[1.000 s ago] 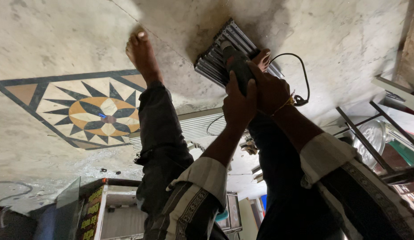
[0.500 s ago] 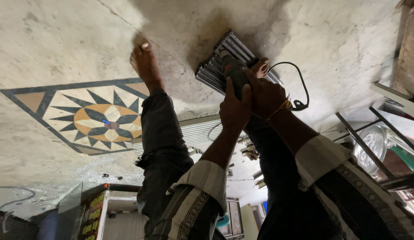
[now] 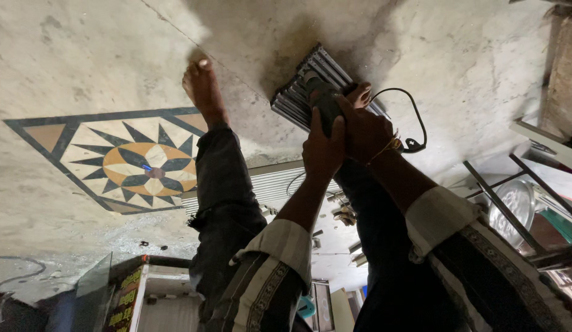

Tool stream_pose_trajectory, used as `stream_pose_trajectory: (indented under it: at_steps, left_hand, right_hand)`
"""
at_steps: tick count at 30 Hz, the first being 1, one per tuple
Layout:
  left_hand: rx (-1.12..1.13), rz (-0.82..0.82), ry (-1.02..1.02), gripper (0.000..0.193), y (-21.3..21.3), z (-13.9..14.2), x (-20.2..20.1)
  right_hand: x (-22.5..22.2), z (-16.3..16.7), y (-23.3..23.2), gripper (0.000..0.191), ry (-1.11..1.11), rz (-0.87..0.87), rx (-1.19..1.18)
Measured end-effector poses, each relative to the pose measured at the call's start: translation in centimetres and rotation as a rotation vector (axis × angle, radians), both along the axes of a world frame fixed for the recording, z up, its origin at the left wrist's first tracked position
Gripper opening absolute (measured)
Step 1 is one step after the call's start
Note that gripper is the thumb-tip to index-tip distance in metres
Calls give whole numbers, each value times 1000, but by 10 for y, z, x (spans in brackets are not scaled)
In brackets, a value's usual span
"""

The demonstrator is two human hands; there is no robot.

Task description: The person sits on the workshop floor holding a slotted metal profile between their feet and uses a rotary die grinder by hand to grind and deburr the edges and slots of the metal piece, repositioning the grinder repeatedly along the profile.

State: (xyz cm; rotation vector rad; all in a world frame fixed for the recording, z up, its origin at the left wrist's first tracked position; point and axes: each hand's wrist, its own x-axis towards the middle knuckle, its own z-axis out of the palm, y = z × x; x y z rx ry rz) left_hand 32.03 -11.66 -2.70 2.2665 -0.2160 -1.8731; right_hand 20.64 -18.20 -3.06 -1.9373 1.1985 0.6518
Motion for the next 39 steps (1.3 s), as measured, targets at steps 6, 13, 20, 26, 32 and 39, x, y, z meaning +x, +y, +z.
stream_pose_trajectory:
  at_steps: [6,13,20,26,32,39]
  left_hand:
    - [-9,9,1,84,9,-2,-6]
    - [-90,36,-37,82,5,-23,-1]
    - [-62,77,5,82,23,21,-9]
    - [-48,76,85,85,29,24,-6]
    - [-62,103,22,83,34,14,-2]
    - [-44,70,52,85,33,9,-2]
  right_hand:
    - [-2,4,3,66,9,-25,-25]
    - [9,-11,1,64,-8,152,-320]
    - [-9,21,19,77,1,94,-97]
    - [-5,26,24,79,-13,47,-92]
    - [-2,15,32,76,-2,3,-39]
    - [-5,11,35,76,-34,-4,-77]
